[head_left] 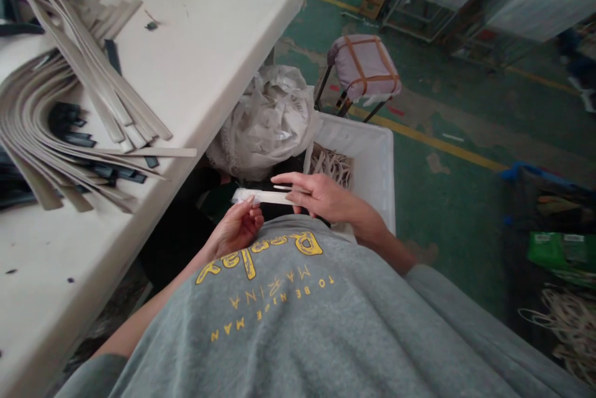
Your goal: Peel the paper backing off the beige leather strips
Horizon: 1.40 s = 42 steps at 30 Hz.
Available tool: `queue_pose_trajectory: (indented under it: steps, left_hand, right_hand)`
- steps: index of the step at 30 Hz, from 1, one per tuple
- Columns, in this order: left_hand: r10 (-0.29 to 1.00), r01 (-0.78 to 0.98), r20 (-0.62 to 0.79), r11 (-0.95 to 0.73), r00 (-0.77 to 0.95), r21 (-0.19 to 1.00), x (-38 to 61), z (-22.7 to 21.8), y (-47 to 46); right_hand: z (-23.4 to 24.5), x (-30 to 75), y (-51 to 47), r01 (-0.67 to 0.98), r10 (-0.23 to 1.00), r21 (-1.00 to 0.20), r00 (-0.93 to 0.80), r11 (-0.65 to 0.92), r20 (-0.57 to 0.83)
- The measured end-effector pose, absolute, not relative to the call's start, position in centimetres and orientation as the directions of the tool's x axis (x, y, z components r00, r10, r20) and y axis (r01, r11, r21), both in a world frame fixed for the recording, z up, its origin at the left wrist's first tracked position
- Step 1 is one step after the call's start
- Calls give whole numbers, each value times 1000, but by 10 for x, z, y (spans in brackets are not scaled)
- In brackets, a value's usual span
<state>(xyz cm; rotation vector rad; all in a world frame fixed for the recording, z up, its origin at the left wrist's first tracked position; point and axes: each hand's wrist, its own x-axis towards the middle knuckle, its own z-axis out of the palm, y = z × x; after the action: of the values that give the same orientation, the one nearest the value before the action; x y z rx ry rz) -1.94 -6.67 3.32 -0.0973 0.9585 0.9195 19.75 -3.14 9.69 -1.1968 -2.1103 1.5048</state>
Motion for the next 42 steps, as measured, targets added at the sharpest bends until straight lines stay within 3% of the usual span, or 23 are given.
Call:
queue_pose_trajectory:
  steps: [6, 12, 19, 26, 31, 37, 42]
  left_hand:
    - [643, -663, -718, 663, 266, 347, -16, 27, -67]
    - [702, -723, -696, 557, 149, 408, -33, 19, -64]
    - [686, -649, -701, 626, 195, 432, -27, 21, -63]
    - [730, -705, -683, 499, 28, 505, -39, 20, -55]
    - [727, -621, -665, 603, 171, 500, -28, 20, -55]
    - [756, -672, -653, 508, 48, 539, -36, 18, -45]
    - [751, -595, -637, 595, 172, 541, -22, 19, -47]
  right_hand:
    - [84, 178, -30, 542, 803, -816, -568, 200, -181]
    - [76, 178, -25, 438, 756, -898, -603, 48, -253]
    - [68, 161, -22, 511, 808, -844, -560, 163, -183]
    - [67, 169, -17, 489, 795, -871, -549, 56, -257]
    - [63, 154, -17, 493, 825, -863, -530, 109, -198]
    - [58, 172, -18, 432, 834, -901, -511, 38, -210]
    - [48, 166, -19, 433, 845, -900, -501, 56, -188]
